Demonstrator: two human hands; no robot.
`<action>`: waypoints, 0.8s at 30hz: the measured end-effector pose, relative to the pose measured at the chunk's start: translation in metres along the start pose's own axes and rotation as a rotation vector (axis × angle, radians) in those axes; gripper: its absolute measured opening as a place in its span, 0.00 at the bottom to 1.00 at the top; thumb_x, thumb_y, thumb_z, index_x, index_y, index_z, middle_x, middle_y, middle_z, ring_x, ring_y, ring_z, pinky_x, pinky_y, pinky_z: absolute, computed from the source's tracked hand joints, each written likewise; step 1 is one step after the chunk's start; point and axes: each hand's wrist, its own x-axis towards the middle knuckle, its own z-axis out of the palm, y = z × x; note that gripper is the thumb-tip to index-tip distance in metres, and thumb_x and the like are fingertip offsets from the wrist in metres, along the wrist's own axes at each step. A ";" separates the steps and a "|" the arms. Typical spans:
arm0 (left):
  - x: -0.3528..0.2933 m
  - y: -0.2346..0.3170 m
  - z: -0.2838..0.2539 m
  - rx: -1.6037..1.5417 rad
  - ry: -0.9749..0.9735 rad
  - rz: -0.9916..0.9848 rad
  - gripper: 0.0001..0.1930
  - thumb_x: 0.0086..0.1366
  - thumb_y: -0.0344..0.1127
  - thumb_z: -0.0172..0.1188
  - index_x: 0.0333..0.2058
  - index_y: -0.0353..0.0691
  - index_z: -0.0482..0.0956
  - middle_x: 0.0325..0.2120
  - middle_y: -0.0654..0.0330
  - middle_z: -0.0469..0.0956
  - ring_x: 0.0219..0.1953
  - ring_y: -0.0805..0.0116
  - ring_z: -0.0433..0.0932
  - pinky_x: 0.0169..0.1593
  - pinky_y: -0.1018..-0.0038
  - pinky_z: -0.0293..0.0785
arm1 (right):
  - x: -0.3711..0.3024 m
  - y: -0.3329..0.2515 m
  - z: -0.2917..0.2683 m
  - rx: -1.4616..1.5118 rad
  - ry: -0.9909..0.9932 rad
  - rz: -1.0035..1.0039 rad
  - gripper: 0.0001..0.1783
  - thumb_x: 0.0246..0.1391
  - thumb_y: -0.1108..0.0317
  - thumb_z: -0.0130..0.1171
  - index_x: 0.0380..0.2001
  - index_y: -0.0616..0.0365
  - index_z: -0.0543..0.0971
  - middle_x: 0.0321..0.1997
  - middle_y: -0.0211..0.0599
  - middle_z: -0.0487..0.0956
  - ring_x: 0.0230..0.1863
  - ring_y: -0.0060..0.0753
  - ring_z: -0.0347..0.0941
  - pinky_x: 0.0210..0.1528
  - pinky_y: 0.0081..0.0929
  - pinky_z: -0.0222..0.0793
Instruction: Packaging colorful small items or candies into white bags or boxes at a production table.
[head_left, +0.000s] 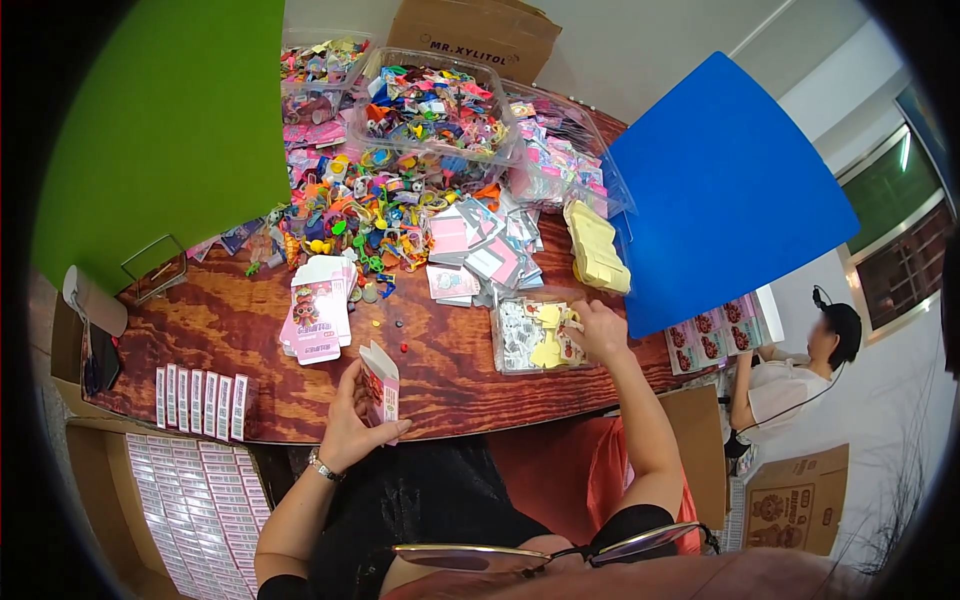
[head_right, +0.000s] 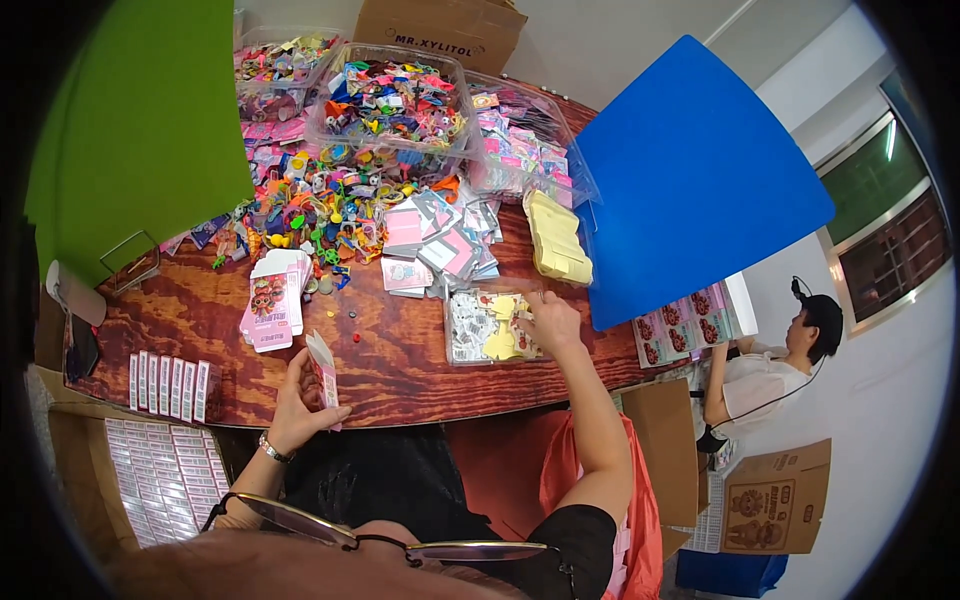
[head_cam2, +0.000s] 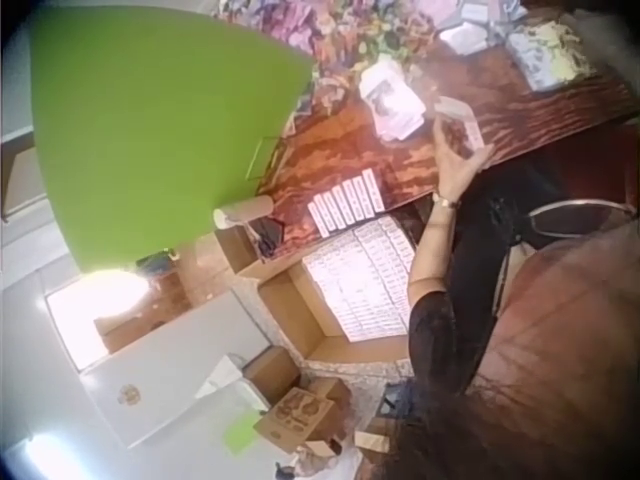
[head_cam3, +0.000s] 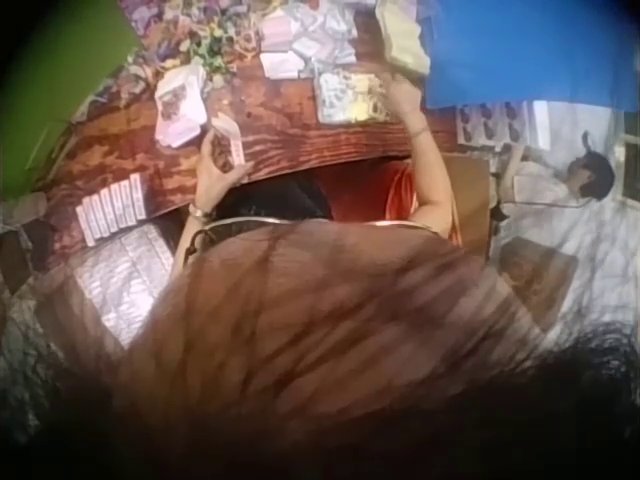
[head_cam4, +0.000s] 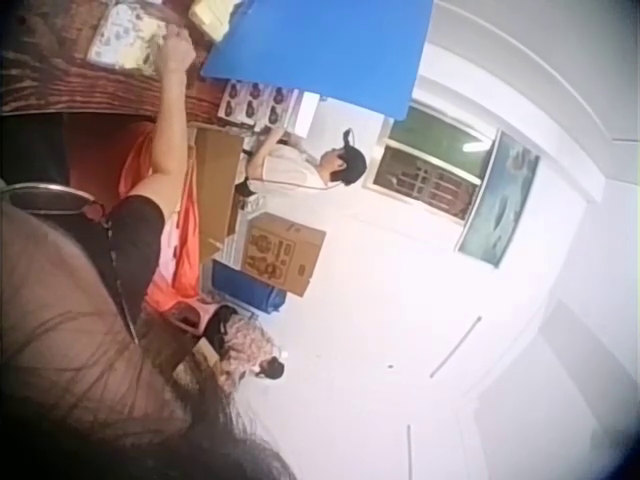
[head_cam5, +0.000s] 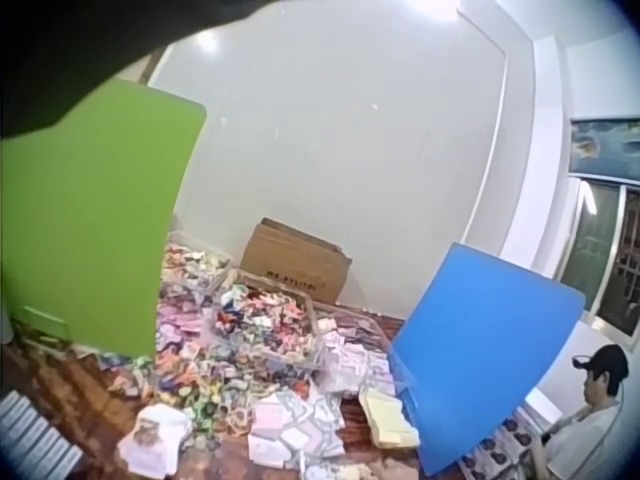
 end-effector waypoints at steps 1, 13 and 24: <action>0.000 0.000 0.000 0.000 0.002 0.001 0.57 0.47 0.29 0.79 0.69 0.32 0.48 0.60 0.50 0.66 0.60 0.63 0.70 0.61 0.66 0.71 | 0.002 -0.001 0.006 0.000 0.001 -0.002 0.20 0.50 0.52 0.68 0.45 0.45 0.79 0.38 0.37 0.80 0.43 0.47 0.79 0.40 0.43 0.76; -0.004 0.000 -0.003 0.006 0.028 0.024 0.56 0.46 0.28 0.79 0.69 0.35 0.50 0.60 0.53 0.65 0.59 0.66 0.69 0.58 0.69 0.72 | 0.016 -0.015 0.014 0.456 0.197 -0.131 0.09 0.56 0.67 0.63 0.40 0.53 0.83 0.39 0.39 0.76 0.41 0.45 0.76 0.41 0.38 0.73; -0.002 0.000 -0.001 0.003 0.010 0.017 0.56 0.46 0.27 0.78 0.69 0.35 0.49 0.60 0.52 0.65 0.60 0.65 0.69 0.59 0.68 0.72 | 0.007 0.003 -0.008 0.631 -0.085 0.139 0.16 0.57 0.72 0.56 0.48 0.57 0.81 0.43 0.54 0.83 0.44 0.52 0.82 0.47 0.37 0.77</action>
